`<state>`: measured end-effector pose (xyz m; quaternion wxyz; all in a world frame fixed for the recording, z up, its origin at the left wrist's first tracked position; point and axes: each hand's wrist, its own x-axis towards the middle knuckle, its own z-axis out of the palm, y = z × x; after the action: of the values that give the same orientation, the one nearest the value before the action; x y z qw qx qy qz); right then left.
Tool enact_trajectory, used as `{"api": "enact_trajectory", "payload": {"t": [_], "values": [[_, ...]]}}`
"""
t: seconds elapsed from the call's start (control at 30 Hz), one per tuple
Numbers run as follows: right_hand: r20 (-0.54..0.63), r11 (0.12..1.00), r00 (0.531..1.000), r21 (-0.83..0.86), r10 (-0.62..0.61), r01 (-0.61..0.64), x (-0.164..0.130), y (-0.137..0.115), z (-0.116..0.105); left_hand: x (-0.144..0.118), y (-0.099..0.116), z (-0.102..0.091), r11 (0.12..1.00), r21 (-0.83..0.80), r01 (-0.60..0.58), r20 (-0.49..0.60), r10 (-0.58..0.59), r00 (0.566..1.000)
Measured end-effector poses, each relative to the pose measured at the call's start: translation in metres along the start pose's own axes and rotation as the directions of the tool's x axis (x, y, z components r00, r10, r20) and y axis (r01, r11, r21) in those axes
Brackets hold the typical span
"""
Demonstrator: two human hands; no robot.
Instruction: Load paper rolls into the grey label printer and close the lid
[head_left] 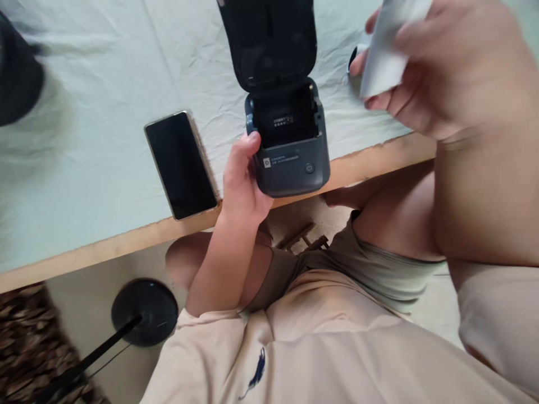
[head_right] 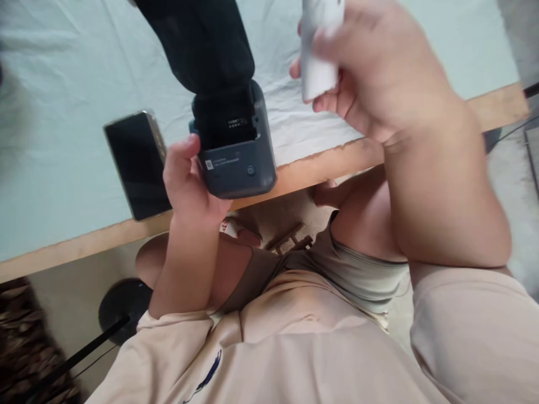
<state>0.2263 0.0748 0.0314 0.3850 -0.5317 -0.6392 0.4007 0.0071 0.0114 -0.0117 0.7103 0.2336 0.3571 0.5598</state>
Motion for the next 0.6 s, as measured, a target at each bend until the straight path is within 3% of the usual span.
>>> {"api": "enact_trajectory", "payload": {"t": [0.07,0.13,0.27,0.3,0.37,0.5,0.6], "values": [[0.007,1.000,1.000,-0.002,0.029,-0.029,0.003,0.011,0.004,0.001,-0.001,0.000,0.999,-0.045,-0.011,-0.012,0.011,1.000],[0.016,0.978,1.000,-0.209,-0.015,0.018,0.001,0.016,0.009,0.001,-0.002,0.000,0.998,-0.062,-0.015,-0.017,0.014,1.000],[0.067,0.751,0.998,-0.659,0.009,0.037,-0.005,0.014,0.017,0.001,-0.002,-0.001,0.999,-0.028,-0.030,-0.011,0.030,0.999],[0.090,0.721,0.995,-0.692,0.028,0.042,-0.005,0.013,0.016,0.001,-0.002,-0.001,0.999,-0.019,-0.027,-0.014,0.027,1.000],[0.093,0.752,0.996,-0.655,-0.006,0.066,-0.003,0.010,0.009,0.001,-0.002,-0.001,1.000,-0.016,-0.015,-0.024,0.015,1.000],[-0.110,0.759,0.980,-0.648,-0.166,0.056,0.014,0.014,-0.019,0.001,-0.001,-0.001,0.999,-0.033,-0.003,-0.004,0.003,1.000],[-0.152,0.756,0.988,-0.649,-0.014,-0.089,0.027,0.024,-0.033,0.001,-0.001,0.000,1.000,-0.021,-0.004,-0.016,0.004,1.000]]}}
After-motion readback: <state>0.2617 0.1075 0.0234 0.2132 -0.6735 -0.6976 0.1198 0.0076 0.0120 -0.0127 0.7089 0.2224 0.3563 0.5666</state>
